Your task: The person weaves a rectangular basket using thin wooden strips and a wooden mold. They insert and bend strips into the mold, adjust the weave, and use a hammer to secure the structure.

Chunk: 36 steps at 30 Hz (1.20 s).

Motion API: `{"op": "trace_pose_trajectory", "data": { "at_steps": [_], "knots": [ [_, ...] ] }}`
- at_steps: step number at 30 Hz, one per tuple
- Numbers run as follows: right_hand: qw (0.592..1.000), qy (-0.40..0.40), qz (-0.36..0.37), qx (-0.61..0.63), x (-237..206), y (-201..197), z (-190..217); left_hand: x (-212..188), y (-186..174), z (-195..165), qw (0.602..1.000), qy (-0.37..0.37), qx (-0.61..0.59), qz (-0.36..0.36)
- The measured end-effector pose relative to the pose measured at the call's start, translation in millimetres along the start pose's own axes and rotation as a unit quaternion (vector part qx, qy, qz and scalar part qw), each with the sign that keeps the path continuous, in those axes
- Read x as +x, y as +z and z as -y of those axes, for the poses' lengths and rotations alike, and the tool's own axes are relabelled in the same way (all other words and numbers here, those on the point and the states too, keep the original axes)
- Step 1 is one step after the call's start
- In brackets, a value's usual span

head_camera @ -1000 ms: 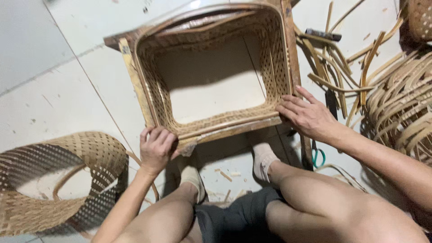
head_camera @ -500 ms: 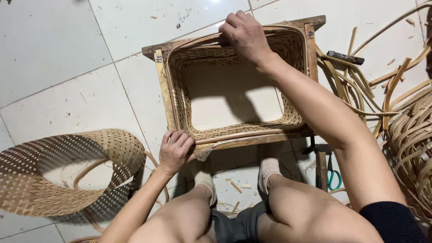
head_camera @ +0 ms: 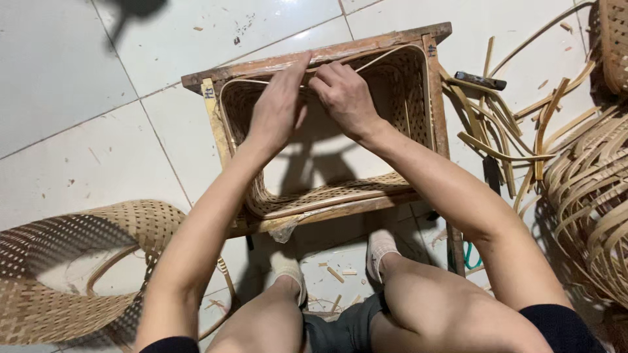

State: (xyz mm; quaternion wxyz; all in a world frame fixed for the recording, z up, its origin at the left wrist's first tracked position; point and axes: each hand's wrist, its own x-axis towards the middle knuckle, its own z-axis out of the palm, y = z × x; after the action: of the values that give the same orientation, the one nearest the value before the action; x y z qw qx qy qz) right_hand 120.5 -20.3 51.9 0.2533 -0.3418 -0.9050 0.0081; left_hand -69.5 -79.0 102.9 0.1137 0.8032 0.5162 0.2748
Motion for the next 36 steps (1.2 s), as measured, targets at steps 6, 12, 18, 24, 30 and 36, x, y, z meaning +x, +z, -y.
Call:
{"op": "trace_pose_trajectory", "data": {
  "at_steps": [6, 12, 18, 24, 30, 36],
  "knots": [
    [0.996, 0.016, -0.036, 0.082, -11.5, -67.1, -0.6, -1.7, 43.5, 11.1, 0.998, -0.029, 0.056, -0.03],
    [0.872, 0.445, 0.189, 0.079, -101.5, -140.0, -47.4, 4.4, 64.9, 21.7, 0.992, -0.03, 0.123, -0.017],
    [0.938, 0.301, 0.152, -0.081, -156.3, -93.3, -60.7, 13.2, 76.1, 23.7, 0.983, -0.038, 0.171, -0.058],
    [0.944, 0.278, 0.131, -0.123, -163.7, -74.0, -57.8, 16.2, 60.8, 13.0, 0.99, -0.055, 0.092, -0.09],
    [0.933, 0.259, 0.183, -0.168, -153.0, -78.1, -55.0, 1.1, 45.4, 7.2, 0.993, -0.028, 0.094, -0.06],
    [0.917, 0.264, 0.23, -0.188, -141.6, -80.0, -49.4, 3.3, 57.7, 14.3, 0.99, -0.008, 0.122, -0.068]
  ]
}}
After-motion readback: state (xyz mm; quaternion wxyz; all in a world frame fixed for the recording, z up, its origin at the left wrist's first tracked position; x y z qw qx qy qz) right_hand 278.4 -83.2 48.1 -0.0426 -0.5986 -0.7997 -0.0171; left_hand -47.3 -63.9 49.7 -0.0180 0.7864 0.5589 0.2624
